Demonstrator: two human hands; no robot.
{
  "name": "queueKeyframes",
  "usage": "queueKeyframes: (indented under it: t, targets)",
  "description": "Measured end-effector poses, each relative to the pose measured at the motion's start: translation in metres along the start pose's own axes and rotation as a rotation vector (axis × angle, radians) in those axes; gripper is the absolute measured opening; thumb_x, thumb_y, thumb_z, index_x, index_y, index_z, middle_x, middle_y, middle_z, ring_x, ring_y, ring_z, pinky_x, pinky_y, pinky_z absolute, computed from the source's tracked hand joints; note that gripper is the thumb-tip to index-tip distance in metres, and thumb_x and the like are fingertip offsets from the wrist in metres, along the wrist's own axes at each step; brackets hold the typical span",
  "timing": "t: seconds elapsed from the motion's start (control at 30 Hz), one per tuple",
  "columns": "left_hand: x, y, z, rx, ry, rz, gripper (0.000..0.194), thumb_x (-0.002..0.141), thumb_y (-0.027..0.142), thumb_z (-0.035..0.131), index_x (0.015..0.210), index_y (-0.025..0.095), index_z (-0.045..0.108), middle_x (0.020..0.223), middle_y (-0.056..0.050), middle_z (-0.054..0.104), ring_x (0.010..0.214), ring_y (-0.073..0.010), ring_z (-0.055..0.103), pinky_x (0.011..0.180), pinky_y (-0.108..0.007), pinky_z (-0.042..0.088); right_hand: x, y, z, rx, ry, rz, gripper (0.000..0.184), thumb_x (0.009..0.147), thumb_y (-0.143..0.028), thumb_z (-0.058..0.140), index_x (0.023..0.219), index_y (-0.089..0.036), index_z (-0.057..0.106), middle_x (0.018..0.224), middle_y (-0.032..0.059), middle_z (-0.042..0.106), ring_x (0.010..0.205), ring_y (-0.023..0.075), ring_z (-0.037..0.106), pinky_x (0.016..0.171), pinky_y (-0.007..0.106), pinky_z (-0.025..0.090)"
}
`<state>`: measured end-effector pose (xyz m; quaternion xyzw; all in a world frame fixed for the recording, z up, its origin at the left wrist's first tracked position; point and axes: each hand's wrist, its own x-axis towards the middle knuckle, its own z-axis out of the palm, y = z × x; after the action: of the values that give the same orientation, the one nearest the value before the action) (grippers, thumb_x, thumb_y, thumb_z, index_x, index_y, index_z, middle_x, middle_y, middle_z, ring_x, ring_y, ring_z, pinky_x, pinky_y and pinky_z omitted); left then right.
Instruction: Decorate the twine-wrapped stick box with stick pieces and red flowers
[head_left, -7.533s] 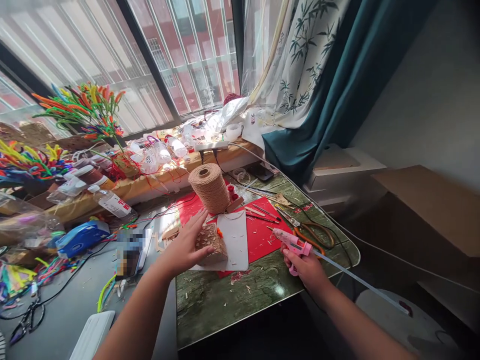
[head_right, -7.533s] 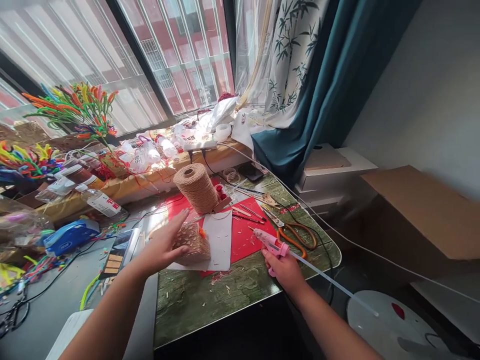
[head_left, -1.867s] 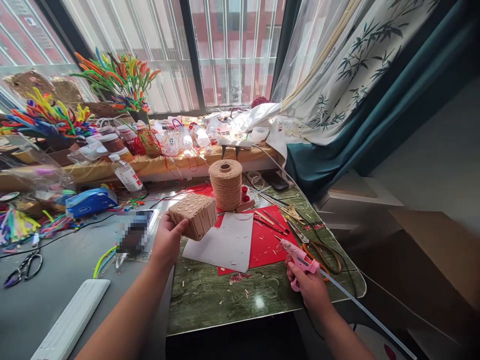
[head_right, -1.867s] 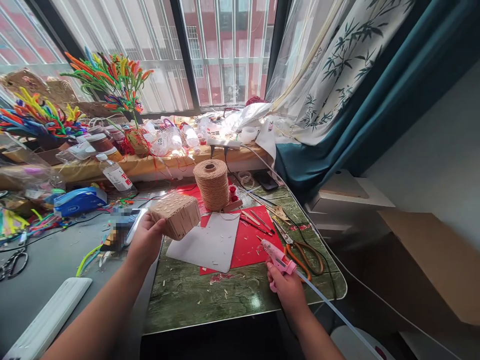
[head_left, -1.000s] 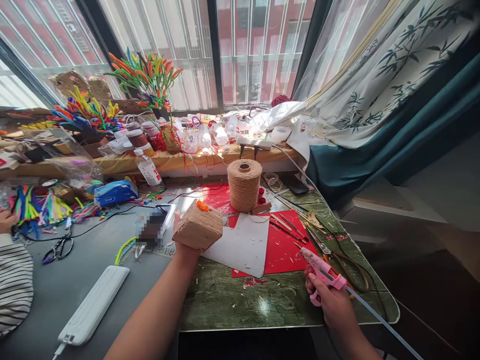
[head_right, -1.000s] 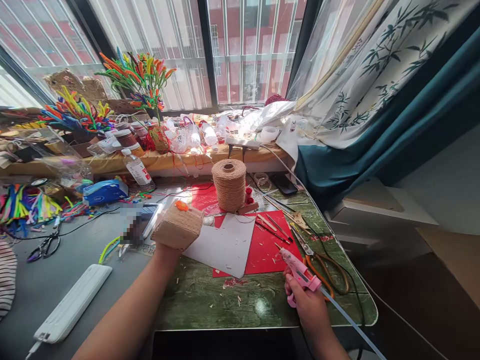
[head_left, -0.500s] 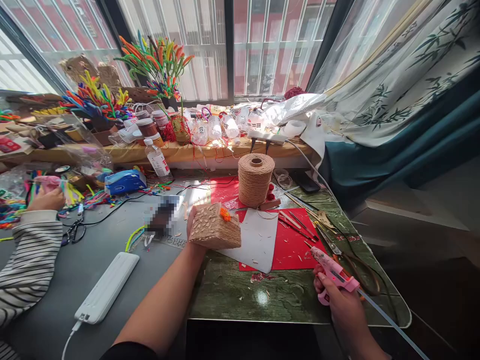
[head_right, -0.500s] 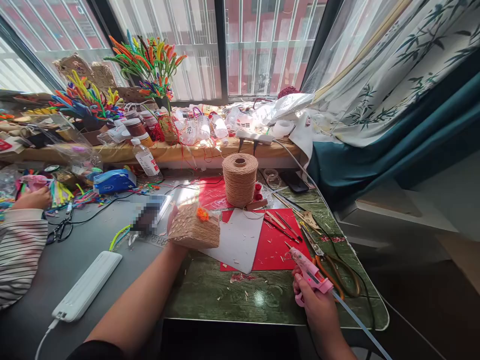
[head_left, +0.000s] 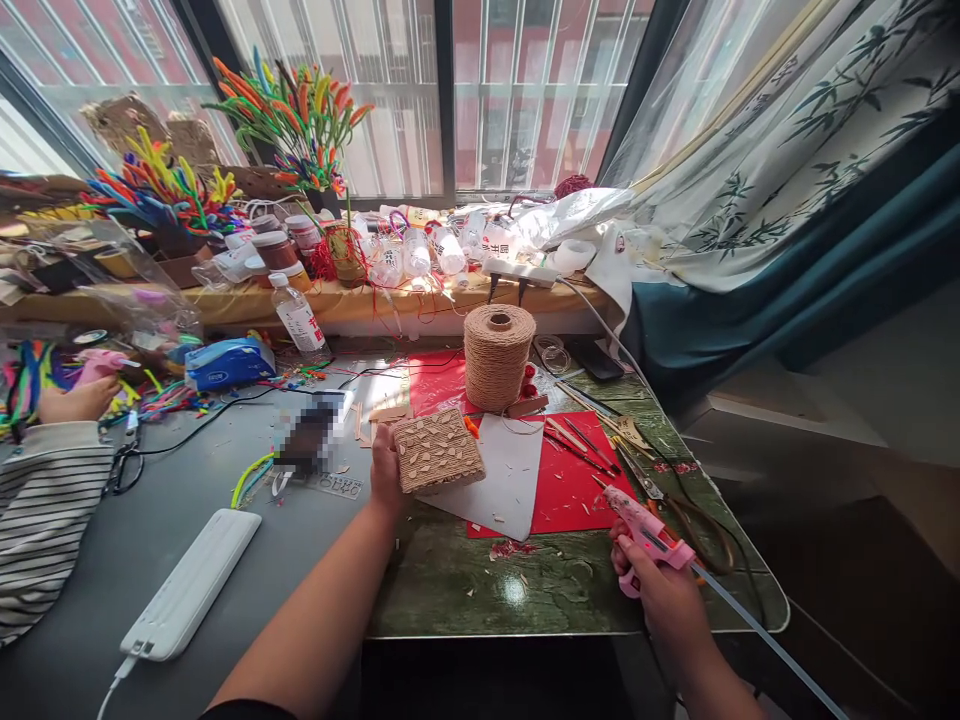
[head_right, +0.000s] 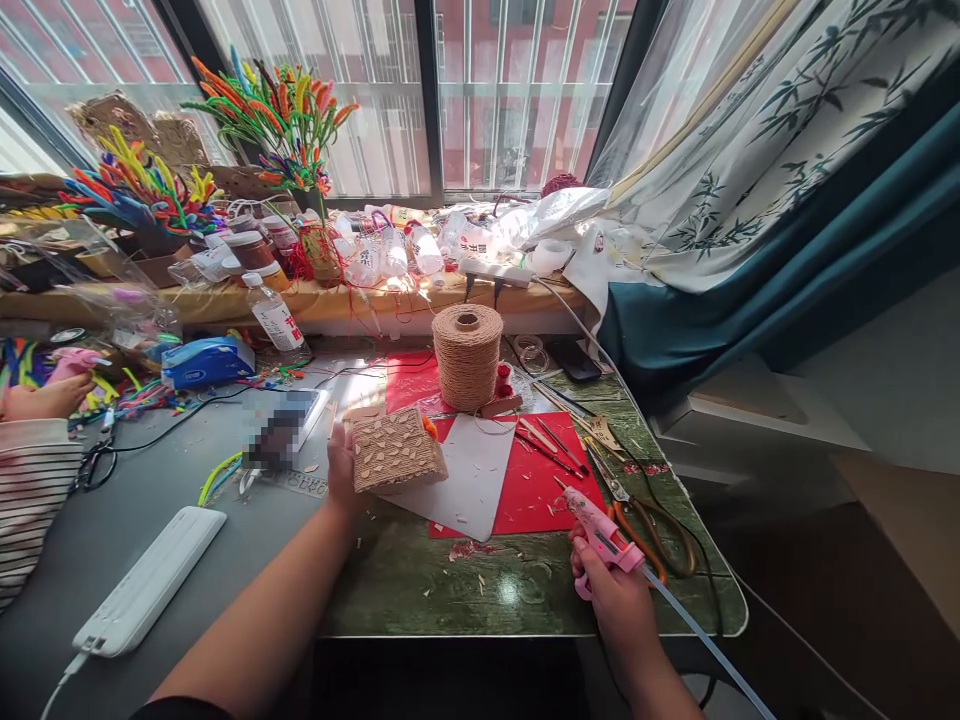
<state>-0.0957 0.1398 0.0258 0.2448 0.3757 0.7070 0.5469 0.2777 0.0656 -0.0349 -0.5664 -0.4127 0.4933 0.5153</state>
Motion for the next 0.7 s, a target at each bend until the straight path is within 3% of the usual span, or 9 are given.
queueKeyframes:
  t: [0.17, 0.33, 0.47, 0.7]
  targets:
    - [-0.0019, -0.0010, 0.0047, -0.007, -0.115, 0.030, 0.053, 0.084, 0.061, 0.064, 0.113, 0.018, 0.071, 0.114, -0.011, 0.077, 0.121, -0.0380, 0.067, 0.098, -0.047, 0.056, 0.0010, 0.0011, -0.0009, 0.003, 0.019, 0.031, 0.035, 0.080, -0.050, 0.081, 0.093, -0.019, 0.072, 0.075, 0.0034, 0.064, 0.063, 0.0163, 0.057, 0.055, 0.027, 0.048]
    - [0.0017, -0.0072, -0.0024, 0.058, -0.167, 0.068, 0.046, 0.082, 0.042, 0.064, 0.122, 0.019, 0.067, 0.124, -0.008, 0.073, 0.127, -0.0335, 0.062, 0.103, -0.043, 0.052, 0.0020, 0.0039, -0.0037, -0.001, -0.001, 0.035, 0.036, 0.081, -0.050, 0.081, 0.093, -0.018, 0.071, 0.076, 0.0035, 0.063, 0.063, 0.0163, 0.058, 0.054, 0.027, 0.049]
    - [0.0027, -0.0089, -0.0044, 0.088, -0.150, 0.076, 0.043, 0.080, 0.037, 0.062, 0.119, 0.021, 0.067, 0.119, -0.007, 0.073, 0.119, -0.0319, 0.066, 0.097, -0.042, 0.054, 0.0034, 0.0081, -0.0053, -0.006, 0.002, 0.035, 0.038, 0.082, -0.051, 0.080, 0.095, -0.017, 0.070, 0.079, 0.0050, 0.065, 0.064, 0.0165, 0.058, 0.054, 0.028, 0.048]
    - [-0.0027, -0.0042, 0.0007, 0.324, -0.134, 0.248, 0.037, 0.074, 0.036, 0.065, 0.107, 0.018, 0.069, 0.104, -0.008, 0.073, 0.101, -0.0304, 0.067, 0.089, -0.041, 0.053, 0.0015, 0.0078, -0.0030, -0.008, -0.002, 0.018, 0.035, 0.086, -0.050, 0.077, 0.098, -0.018, 0.070, 0.077, 0.0033, 0.062, 0.064, 0.0162, 0.056, 0.055, 0.028, 0.047]
